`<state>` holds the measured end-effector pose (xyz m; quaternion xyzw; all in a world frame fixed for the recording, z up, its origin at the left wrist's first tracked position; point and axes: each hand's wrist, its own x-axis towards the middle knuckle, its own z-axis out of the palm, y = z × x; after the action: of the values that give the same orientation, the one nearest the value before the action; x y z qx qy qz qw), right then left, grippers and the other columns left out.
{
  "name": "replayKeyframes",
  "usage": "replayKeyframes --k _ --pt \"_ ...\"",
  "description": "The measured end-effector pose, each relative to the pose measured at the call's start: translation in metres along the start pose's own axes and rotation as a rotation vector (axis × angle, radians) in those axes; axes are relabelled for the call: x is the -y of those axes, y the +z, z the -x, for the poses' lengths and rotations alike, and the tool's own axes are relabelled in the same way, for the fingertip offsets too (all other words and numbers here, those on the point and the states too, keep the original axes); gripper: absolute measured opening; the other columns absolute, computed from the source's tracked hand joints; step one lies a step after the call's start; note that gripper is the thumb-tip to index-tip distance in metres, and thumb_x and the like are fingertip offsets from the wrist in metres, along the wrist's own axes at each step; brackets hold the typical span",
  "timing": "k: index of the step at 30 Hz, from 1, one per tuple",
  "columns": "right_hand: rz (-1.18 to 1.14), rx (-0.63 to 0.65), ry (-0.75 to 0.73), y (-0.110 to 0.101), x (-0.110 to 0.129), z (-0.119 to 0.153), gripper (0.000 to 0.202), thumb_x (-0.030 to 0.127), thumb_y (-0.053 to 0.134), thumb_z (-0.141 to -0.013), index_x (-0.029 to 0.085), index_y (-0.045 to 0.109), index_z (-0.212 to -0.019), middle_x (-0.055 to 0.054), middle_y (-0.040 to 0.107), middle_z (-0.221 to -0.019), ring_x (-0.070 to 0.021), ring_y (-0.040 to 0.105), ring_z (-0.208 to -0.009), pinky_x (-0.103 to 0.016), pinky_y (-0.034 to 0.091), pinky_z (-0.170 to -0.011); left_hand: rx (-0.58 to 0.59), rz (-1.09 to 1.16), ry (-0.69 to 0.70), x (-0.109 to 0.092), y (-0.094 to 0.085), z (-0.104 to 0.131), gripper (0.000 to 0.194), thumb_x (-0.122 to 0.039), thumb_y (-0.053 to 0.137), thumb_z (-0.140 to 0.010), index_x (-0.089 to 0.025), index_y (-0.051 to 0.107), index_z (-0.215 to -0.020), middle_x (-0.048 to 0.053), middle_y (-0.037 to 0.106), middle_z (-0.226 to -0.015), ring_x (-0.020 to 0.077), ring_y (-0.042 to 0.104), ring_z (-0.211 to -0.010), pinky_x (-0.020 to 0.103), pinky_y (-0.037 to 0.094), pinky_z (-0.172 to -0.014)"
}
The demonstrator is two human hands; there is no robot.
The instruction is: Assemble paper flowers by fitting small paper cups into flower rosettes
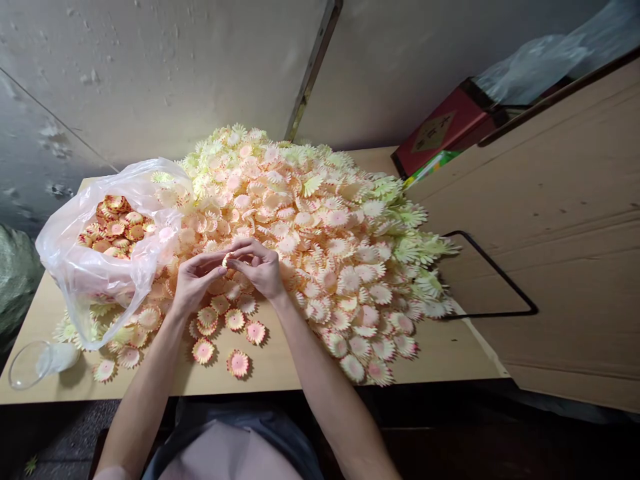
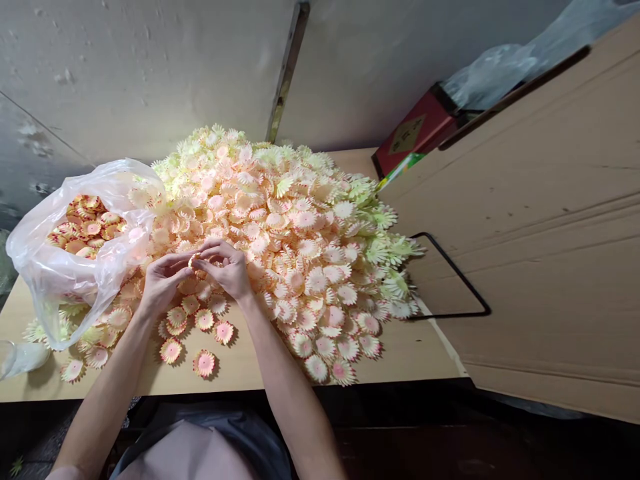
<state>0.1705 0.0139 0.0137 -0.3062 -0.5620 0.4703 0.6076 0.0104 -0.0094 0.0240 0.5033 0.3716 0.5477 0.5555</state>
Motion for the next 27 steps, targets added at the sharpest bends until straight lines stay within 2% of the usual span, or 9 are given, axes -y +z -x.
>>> replayKeyframes --k 4,8,10,12,14,17,19,24,27 --pt "0.055 0.016 -0.025 0.0017 0.0031 0.0011 0.014 0.037 0.073 -0.08 0.023 0.074 -0.076 -0.005 0.066 -0.09 -0.0178 0.063 -0.089 -0.031 0.054 -0.073 -0.035 -0.001 0.002 0.0011 -0.002 -0.0005 0.042 -0.02 0.083 -0.066 -0.022 0.071 -0.105 0.006 0.073 -0.11 0.0203 0.07 -0.097 0.033 0.057 -0.087" --pt "-0.029 -0.025 0.079 0.001 0.0048 0.001 0.04 0.05 0.051 -0.092 0.022 0.072 -0.073 -0.006 0.068 -0.091 -0.0143 0.063 -0.076 -0.028 0.053 -0.064 -0.015 -0.042 -0.016 -0.0006 -0.0009 -0.0002 0.039 -0.023 0.083 -0.067 -0.019 0.072 -0.104 0.007 0.075 -0.102 0.0221 0.071 -0.096 0.035 0.058 -0.088" --pt "-0.096 -0.038 0.136 0.0001 0.0048 0.0 0.038 0.053 0.052 -0.091 0.022 0.071 -0.08 -0.005 0.07 -0.09 -0.0125 0.062 -0.068 -0.027 0.053 -0.061 -0.025 -0.058 -0.016 -0.0011 0.0 0.0003 0.041 -0.024 0.083 -0.066 -0.019 0.072 -0.105 0.007 0.075 -0.103 0.0223 0.072 -0.094 0.035 0.058 -0.087" --pt "-0.132 -0.077 0.171 -0.0007 0.0046 -0.0009 0.032 0.052 0.066 -0.081 0.022 0.067 -0.095 -0.003 0.072 -0.087 -0.0107 0.06 -0.057 -0.026 0.052 -0.056 -0.036 -0.054 -0.011 -0.0012 0.0006 0.0006 0.042 -0.023 0.084 -0.066 -0.019 0.072 -0.105 0.008 0.075 -0.104 0.0217 0.072 -0.093 0.035 0.058 -0.086" --pt "-0.132 -0.125 0.198 -0.0017 0.0042 -0.0009 0.039 0.05 0.072 -0.076 0.022 0.063 -0.102 0.0 0.071 -0.076 -0.0082 0.052 -0.044 -0.023 0.046 -0.044 -0.043 -0.049 -0.004 -0.0014 0.0008 0.0007 0.039 -0.023 0.084 -0.066 -0.019 0.073 -0.103 0.007 0.075 -0.105 0.021 0.071 -0.094 0.035 0.058 -0.087" --pt "-0.149 -0.159 0.245 -0.0035 0.0042 0.0007 0.043 0.059 0.054 -0.087 0.018 0.064 -0.081 0.003 0.058 -0.047 -0.0067 0.04 -0.031 -0.02 0.028 -0.032 -0.052 -0.071 0.031 -0.002 0.0006 -0.0001 0.033 -0.022 0.084 -0.065 -0.02 0.075 -0.097 0.007 0.074 -0.107 0.0222 0.069 -0.101 0.035 0.056 -0.092" --pt "-0.185 -0.124 0.262 -0.0048 0.0049 0.0013 0.051 0.062 0.047 -0.089 0.018 0.062 -0.067 0.002 0.054 -0.043 -0.0075 0.042 -0.032 -0.021 0.028 -0.031 -0.052 -0.086 0.046 -0.0025 0.0003 -0.001 0.031 -0.022 0.084 -0.065 -0.02 0.076 -0.095 0.007 0.074 -0.108 0.0234 0.067 -0.106 0.036 0.054 -0.095" --pt "-0.23 0.036 0.287 -0.0066 0.0079 -0.0003 0.03 0.045 0.077 -0.072 0.02 0.063 -0.077 0.002 0.068 -0.07 -0.0063 0.049 -0.036 -0.022 0.04 -0.037 -0.026 -0.117 0.045 -0.0033 -0.0013 -0.0019 0.031 -0.027 0.081 -0.069 -0.021 0.076 -0.099 0.008 0.073 -0.11 0.025 0.066 -0.11 0.039 0.05 -0.102" --pt "-0.256 0.073 0.346 -0.0071 0.0083 -0.0006 0.031 0.04 0.082 -0.066 0.02 0.06 -0.076 0.004 0.067 -0.069 -0.0061 0.049 -0.035 -0.021 0.04 -0.035 -0.026 -0.165 0.052 -0.0042 -0.0013 -0.0019 0.026 -0.032 0.077 -0.074 -0.02 0.077 -0.097 0.01 0.073 -0.111 0.0266 0.064 -0.114 0.041 0.048 -0.103"
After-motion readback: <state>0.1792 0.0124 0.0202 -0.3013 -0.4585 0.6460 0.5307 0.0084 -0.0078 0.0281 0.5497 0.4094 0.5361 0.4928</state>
